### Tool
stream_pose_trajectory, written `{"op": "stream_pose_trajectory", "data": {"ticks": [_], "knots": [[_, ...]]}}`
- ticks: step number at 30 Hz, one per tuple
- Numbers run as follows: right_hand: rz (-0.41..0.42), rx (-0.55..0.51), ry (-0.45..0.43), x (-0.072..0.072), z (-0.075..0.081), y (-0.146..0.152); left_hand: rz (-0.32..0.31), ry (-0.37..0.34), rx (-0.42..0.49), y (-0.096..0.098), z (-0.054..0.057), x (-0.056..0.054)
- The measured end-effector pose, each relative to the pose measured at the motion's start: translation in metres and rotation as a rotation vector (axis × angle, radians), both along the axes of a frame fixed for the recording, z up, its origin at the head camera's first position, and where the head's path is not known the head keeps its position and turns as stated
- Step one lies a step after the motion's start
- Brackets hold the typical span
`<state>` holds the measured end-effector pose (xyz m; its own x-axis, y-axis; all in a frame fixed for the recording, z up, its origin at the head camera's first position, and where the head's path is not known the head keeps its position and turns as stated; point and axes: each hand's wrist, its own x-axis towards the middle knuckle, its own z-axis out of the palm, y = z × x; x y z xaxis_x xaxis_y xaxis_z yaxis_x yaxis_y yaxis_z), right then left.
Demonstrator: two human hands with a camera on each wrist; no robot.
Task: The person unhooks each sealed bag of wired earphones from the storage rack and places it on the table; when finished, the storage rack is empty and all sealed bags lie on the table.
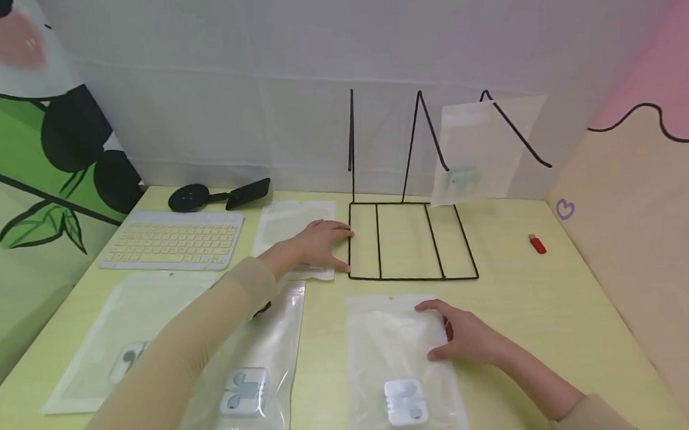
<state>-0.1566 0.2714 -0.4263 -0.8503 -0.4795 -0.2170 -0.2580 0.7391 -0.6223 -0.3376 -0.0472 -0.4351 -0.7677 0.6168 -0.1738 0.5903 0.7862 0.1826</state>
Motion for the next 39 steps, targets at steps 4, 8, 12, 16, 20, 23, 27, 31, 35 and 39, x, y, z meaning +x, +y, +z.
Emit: {"op": "stream_pose_trajectory", "data": {"ticks": [4,8,12,16,20,23,27,31,35,39], "knots": [[0.035,0.017,0.031,-0.001,-0.002,-0.007,0.001,-0.002,0.000,0.000,0.001,0.001],[0.045,0.041,0.049,-0.001,-0.001,-0.017,0.003,-0.013,0.006,0.000,0.004,0.003],[0.039,0.105,0.068,-0.001,0.001,-0.028,0.004,-0.021,0.003,0.000,0.005,0.003],[0.033,0.179,0.083,-0.003,0.002,-0.039,0.002,-0.019,-0.002,0.000,0.005,0.002],[0.040,0.226,0.108,-0.005,0.001,-0.048,0.002,-0.018,0.002,0.000,0.005,0.003],[0.048,0.243,0.123,-0.006,0.001,-0.052,0.005,-0.017,0.002,0.001,0.006,0.003],[0.059,0.247,0.126,-0.008,-0.001,-0.058,0.013,-0.021,0.009,0.001,0.006,0.004],[0.059,0.242,0.120,-0.009,0.000,-0.061,0.017,-0.023,0.010,0.002,0.006,0.004],[0.064,0.231,0.116,-0.010,0.002,-0.062,0.015,-0.015,-0.002,0.002,0.006,0.003],[0.056,0.204,0.111,-0.013,0.006,-0.057,0.008,-0.017,0.008,0.001,0.005,0.002]]}}
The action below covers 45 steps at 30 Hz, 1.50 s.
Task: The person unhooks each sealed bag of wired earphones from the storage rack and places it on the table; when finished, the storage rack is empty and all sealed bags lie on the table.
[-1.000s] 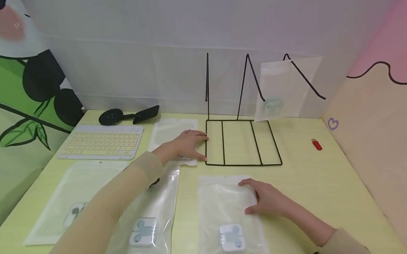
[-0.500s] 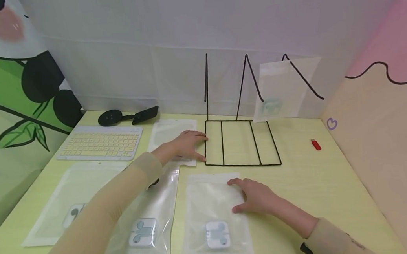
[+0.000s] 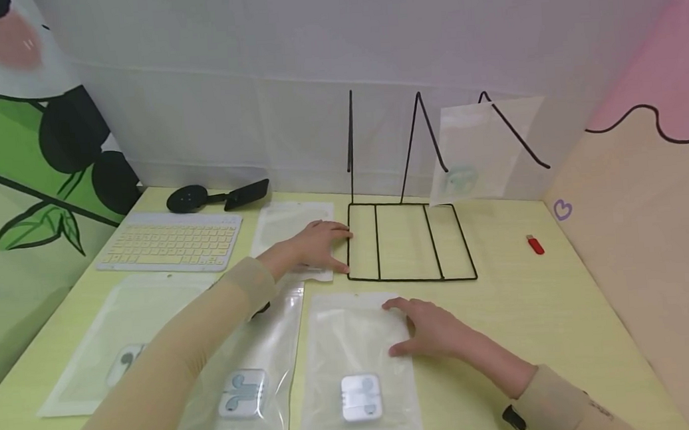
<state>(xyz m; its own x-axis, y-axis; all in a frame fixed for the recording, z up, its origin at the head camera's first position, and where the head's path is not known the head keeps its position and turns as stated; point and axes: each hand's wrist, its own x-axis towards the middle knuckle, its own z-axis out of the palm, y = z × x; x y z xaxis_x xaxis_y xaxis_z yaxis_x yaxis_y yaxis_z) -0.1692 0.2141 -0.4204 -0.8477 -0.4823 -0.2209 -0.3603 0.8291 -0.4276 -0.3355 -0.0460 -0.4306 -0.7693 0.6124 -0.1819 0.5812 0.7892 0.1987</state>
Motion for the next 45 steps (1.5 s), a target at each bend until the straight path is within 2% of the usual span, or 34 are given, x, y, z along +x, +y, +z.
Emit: {"op": "stream_pose_trajectory", "data": {"ticks": [5,9,15,19,23,29,34,37,43,45], "knots": [[-0.062,-0.055,0.015,-0.009,0.011,0.017,-0.008,-0.012,0.010,-0.001,-0.002,0.000],[-0.088,-0.112,0.061,-0.017,0.024,0.034,-0.005,-0.009,0.000,-0.001,-0.001,0.001],[-0.140,-0.160,0.210,-0.031,0.053,0.059,-0.009,-0.005,-0.010,-0.001,0.002,0.003],[-0.214,-0.169,0.324,-0.045,0.072,0.076,-0.008,-0.002,-0.007,-0.002,0.002,0.003],[-0.308,-0.222,0.391,-0.060,0.089,0.096,-0.005,-0.006,-0.001,-0.002,0.000,0.001],[-0.470,-0.355,0.419,-0.085,0.106,0.126,-0.010,-0.001,0.007,-0.002,-0.006,-0.003],[-0.552,-0.481,0.438,-0.104,0.115,0.143,-0.008,-0.005,0.011,-0.002,-0.007,-0.003],[-0.579,-0.576,0.408,-0.112,0.119,0.147,-0.009,-0.004,0.004,-0.002,-0.007,-0.003],[-0.654,-0.698,0.325,-0.129,0.126,0.155,-0.005,0.001,0.000,-0.002,-0.007,-0.004],[-0.657,-0.788,0.298,-0.136,0.127,0.159,-0.007,0.001,0.004,-0.001,-0.007,-0.004]]}}
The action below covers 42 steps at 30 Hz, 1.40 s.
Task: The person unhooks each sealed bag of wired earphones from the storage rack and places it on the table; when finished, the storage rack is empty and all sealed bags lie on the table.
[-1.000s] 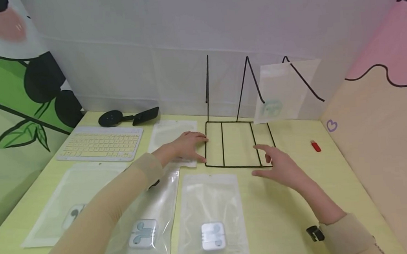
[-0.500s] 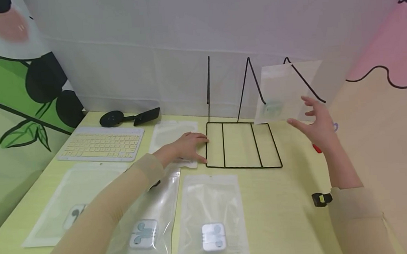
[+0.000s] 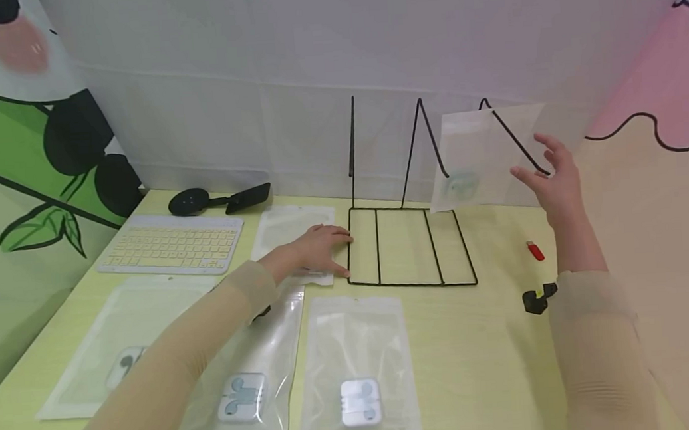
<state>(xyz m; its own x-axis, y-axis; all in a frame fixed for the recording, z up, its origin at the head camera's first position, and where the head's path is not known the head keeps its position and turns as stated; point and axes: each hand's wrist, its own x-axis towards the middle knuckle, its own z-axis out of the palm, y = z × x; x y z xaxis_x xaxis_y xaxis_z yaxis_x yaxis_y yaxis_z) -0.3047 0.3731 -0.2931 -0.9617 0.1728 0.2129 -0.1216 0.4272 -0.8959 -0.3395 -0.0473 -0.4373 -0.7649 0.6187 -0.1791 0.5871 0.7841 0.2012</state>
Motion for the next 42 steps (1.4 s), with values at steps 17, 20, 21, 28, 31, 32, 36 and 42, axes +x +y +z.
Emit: {"op": "stream_pose_trajectory", "data": {"ticks": [17,20,21,28,31,32,36,42], "knots": [[0.208,-0.328,0.095,-0.028,-0.009,0.022,-0.009,-0.002,-0.006,0.002,-0.002,0.000],[0.219,-0.397,0.128,-0.029,-0.010,0.021,-0.014,0.003,-0.008,0.002,-0.001,0.000],[0.220,-0.425,0.142,-0.029,-0.011,0.020,-0.014,0.002,-0.009,0.002,-0.001,0.000],[0.263,-0.625,0.176,-0.032,-0.012,0.012,-0.007,0.000,-0.018,0.002,0.000,-0.001],[0.246,-0.638,0.188,-0.033,-0.012,0.008,-0.010,0.004,-0.016,0.002,0.000,-0.001],[0.243,-0.642,0.193,-0.033,-0.012,0.007,-0.011,0.003,-0.015,0.002,0.000,-0.002],[0.231,-0.630,0.200,-0.034,-0.012,0.004,-0.011,0.000,-0.017,0.001,0.000,-0.002],[0.212,-0.537,0.144,-0.029,-0.014,0.004,-0.012,0.007,-0.020,0.001,0.000,-0.001]]}}
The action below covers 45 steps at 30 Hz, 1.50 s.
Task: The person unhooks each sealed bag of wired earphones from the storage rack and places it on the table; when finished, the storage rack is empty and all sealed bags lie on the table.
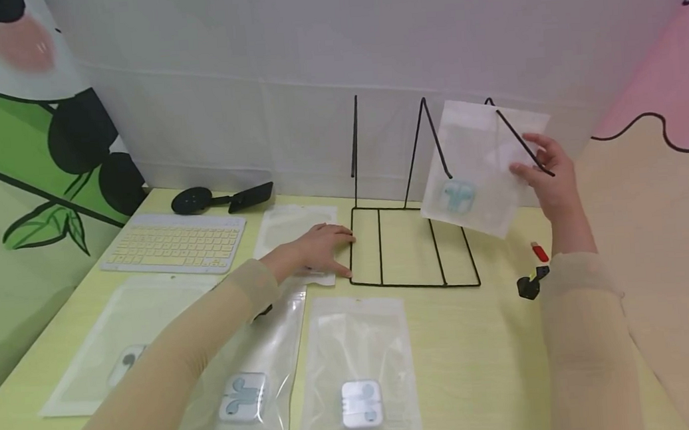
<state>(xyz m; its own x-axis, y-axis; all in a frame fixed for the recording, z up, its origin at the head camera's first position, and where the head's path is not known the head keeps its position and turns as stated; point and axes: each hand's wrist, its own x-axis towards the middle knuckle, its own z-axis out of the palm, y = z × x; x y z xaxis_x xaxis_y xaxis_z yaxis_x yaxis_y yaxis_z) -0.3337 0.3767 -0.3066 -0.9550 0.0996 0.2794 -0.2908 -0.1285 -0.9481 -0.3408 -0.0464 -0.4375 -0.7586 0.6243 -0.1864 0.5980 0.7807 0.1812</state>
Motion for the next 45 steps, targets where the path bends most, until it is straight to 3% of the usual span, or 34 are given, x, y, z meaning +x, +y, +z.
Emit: {"op": "stream_pose_trajectory", "data": {"ticks": [6,15,21,26,34,39,45], "knots": [[-0.020,-0.005,0.018,0.007,0.003,0.003,-0.005,-0.004,0.005,0.000,0.000,0.000],[0.017,-0.047,-0.021,0.017,0.009,0.005,-0.004,0.004,0.003,0.000,0.000,0.000],[0.040,-0.045,0.006,0.028,0.011,0.008,0.001,-0.009,0.011,0.000,0.003,0.005],[0.070,-0.035,0.014,0.037,0.010,0.015,-0.001,-0.003,0.011,0.000,0.004,0.004],[0.171,-0.134,0.083,0.053,0.009,0.024,-0.007,0.008,0.011,-0.001,0.004,0.003],[0.149,-0.086,0.055,0.064,0.017,0.027,-0.015,0.022,0.007,-0.002,0.001,0.000],[0.143,-0.028,0.097,0.076,0.018,0.028,-0.034,0.013,0.028,-0.005,-0.006,-0.005]]}}
